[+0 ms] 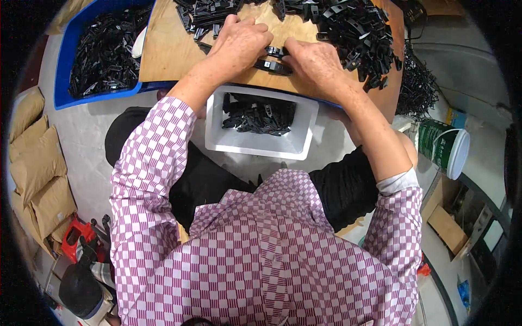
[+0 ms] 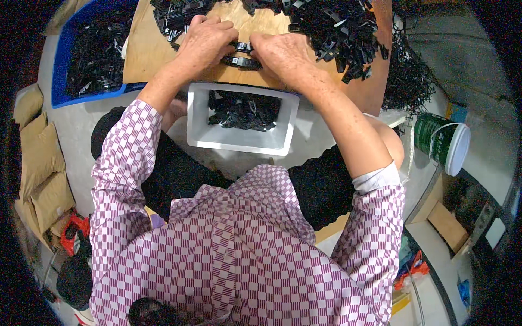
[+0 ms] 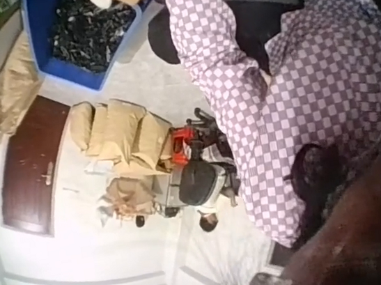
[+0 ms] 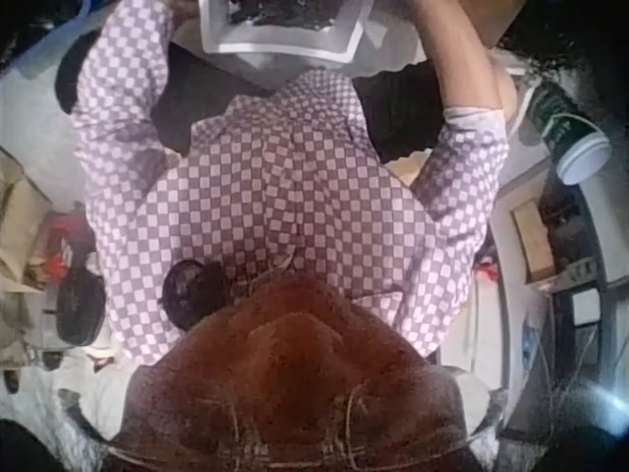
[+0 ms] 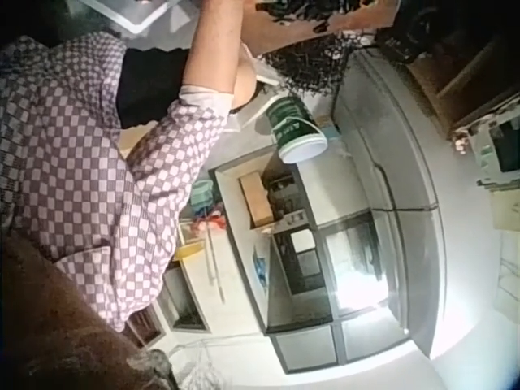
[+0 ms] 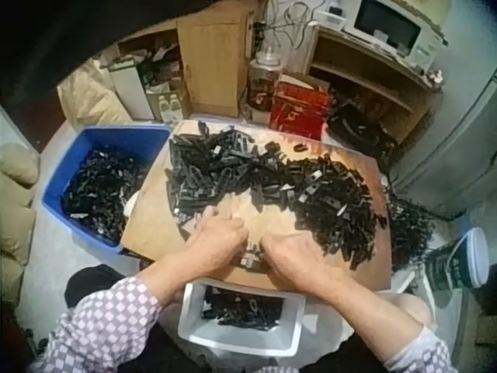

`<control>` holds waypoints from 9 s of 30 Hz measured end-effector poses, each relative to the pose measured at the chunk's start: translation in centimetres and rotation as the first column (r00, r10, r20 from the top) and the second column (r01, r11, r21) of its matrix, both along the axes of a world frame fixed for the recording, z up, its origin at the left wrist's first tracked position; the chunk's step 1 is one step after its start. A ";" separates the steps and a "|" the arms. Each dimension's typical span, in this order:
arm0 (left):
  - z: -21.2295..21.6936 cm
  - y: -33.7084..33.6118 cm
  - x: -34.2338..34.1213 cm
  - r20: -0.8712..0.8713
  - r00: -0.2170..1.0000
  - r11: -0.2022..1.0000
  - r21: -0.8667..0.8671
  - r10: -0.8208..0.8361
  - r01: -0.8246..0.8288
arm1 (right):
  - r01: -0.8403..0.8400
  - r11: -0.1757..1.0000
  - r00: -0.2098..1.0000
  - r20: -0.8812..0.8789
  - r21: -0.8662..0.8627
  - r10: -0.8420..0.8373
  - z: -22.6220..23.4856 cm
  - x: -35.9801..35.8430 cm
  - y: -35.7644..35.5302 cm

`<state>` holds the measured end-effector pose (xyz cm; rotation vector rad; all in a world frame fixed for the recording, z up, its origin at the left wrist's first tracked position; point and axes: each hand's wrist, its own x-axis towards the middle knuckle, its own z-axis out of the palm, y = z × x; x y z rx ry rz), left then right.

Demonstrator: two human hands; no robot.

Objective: Sorting and inspecting small black plastic parts and placing them into a white container on an assembly line.

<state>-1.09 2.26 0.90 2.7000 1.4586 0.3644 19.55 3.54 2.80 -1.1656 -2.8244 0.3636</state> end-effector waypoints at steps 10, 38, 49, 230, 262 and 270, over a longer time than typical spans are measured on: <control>-0.2 0.3 -0.4 0.047 0.997 0.997 -0.043 -0.056 0.058 | 0.005 1.000 0.990 -0.142 0.001 -0.005 -2.1 -1.7 0.1; -1.0 -2.8 -0.9 0.097 0.991 0.981 -0.166 -0.090 0.106 | -0.073 0.995 0.984 -0.170 -0.075 0.059 -2.2 1.7 -1.4; 0.0 -5.6 -0.8 0.024 0.997 0.964 -0.251 -0.080 0.083 | 0.543 0.834 0.814 0.184 0.093 -0.551 -3.4 14.1 -0.8; -0.9 1.5 -2.2 0.042 0.989 0.966 0.211 0.142 -0.147 | 0.225 0.973 0.973 0.040 0.045 -0.227 -1.9 6.1 -1.3; -1.2 -1.8 -2.0 0.124 0.987 0.993 -0.066 0.105 -0.097 | 0.047 0.977 0.929 -0.369 0.207 0.033 -4.3 3.4 -0.2; -1.1 -1.9 -0.8 0.149 0.984 0.987 -0.140 0.099 -0.079 | -0.023 0.937 0.994 -0.095 0.349 0.060 -2.4 3.6 0.5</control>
